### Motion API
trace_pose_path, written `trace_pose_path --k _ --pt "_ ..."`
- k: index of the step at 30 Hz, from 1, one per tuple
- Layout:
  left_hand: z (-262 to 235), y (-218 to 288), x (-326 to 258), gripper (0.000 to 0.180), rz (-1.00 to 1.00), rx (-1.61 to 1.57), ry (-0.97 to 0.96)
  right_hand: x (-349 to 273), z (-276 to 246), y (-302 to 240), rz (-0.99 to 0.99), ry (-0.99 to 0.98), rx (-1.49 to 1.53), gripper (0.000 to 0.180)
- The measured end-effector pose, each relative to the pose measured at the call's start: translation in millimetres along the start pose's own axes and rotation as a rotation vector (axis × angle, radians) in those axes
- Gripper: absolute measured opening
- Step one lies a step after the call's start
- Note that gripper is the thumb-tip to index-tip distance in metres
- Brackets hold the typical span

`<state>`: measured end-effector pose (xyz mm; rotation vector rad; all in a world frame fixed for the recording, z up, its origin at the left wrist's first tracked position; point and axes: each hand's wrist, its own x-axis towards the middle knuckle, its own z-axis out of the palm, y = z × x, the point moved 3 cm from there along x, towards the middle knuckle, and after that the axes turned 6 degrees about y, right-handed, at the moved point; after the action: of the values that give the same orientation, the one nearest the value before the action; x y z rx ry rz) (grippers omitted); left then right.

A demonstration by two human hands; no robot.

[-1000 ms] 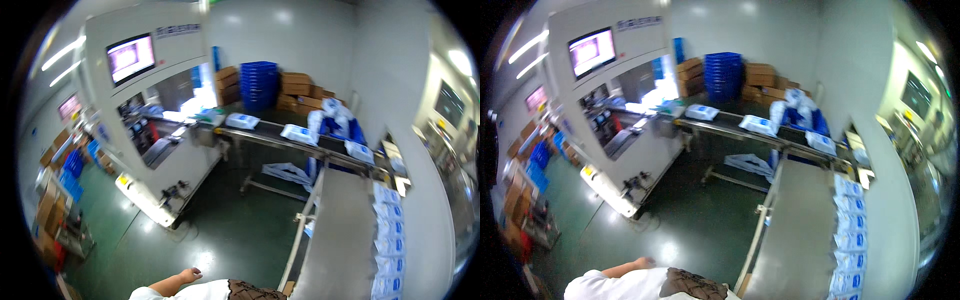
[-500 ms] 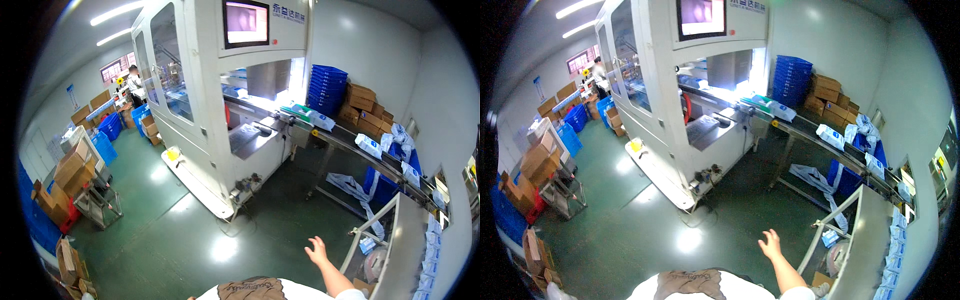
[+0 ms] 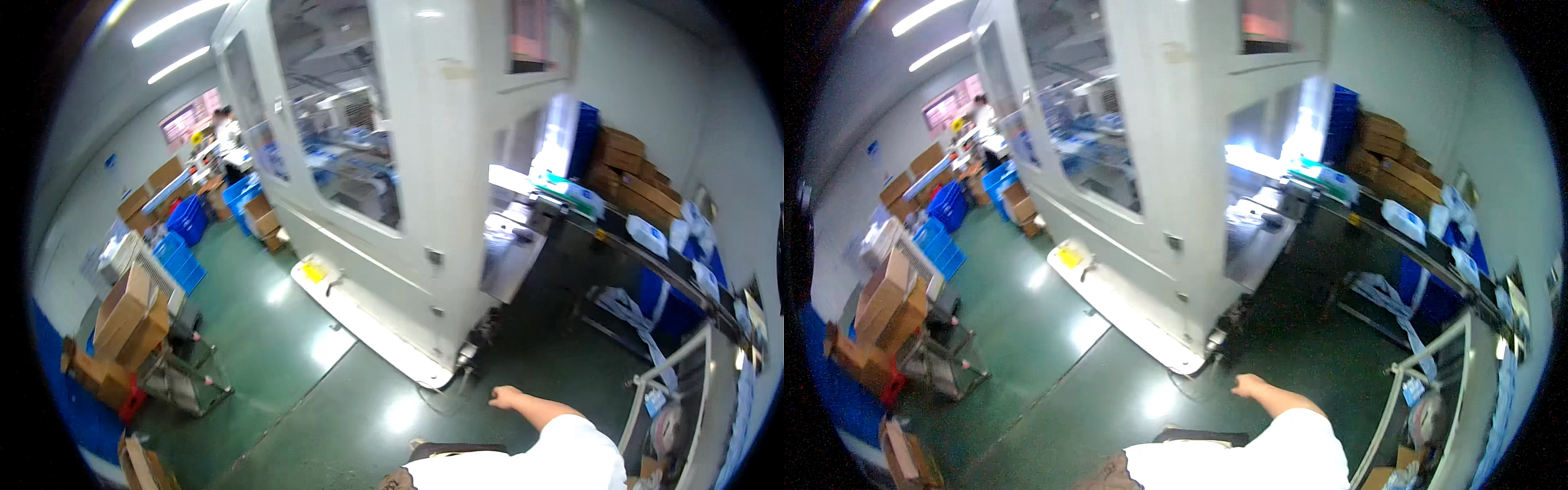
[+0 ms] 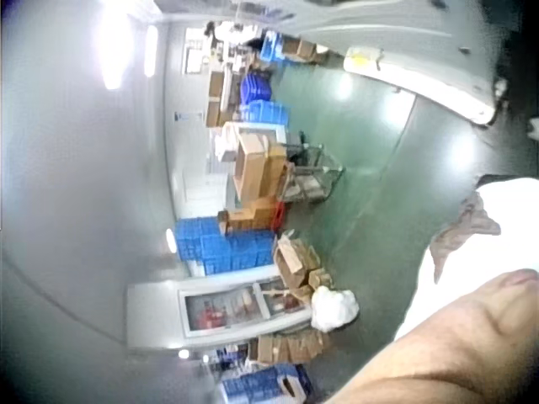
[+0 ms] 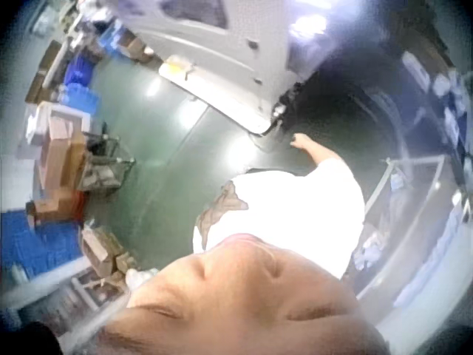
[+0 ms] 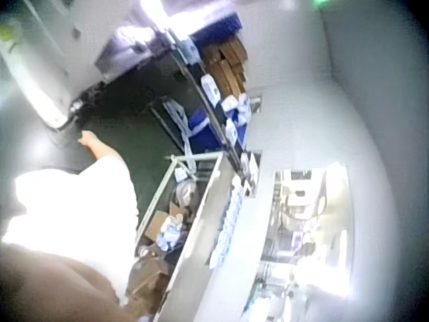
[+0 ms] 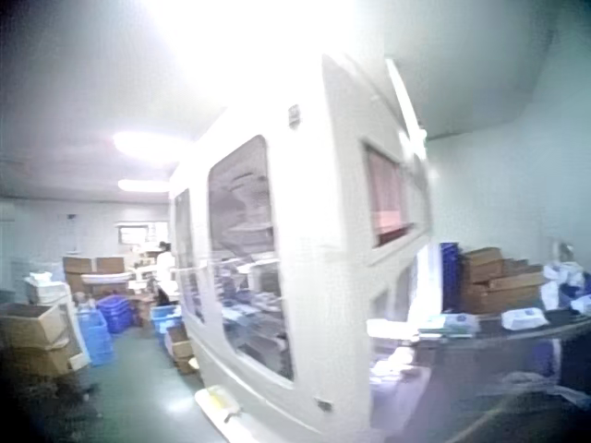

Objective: The person takes stacks of blue plastic lids from a large box, places them into an automated packaging machine feeder, and then moves to a table to organize packed wet-wipe style pouches.

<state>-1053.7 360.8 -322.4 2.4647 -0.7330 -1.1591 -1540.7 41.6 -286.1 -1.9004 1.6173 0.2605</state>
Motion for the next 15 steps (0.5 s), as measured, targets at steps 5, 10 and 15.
trace_pose_path --k 5,10,15 --pt "-72 -14 30 0.053 -0.116 -0.11 0.074 126 -13 -270 -0.488 -0.003 -0.052 0.047" --pt "-107 -69 39 0.054 -0.324 -0.249 0.172 152 3 -544 -0.923 -0.113 0.243 0.041" --pt "-114 -126 66 0.054 -0.57 -0.292 0.12 169 41 -659 -1.182 -0.239 0.18 0.043"
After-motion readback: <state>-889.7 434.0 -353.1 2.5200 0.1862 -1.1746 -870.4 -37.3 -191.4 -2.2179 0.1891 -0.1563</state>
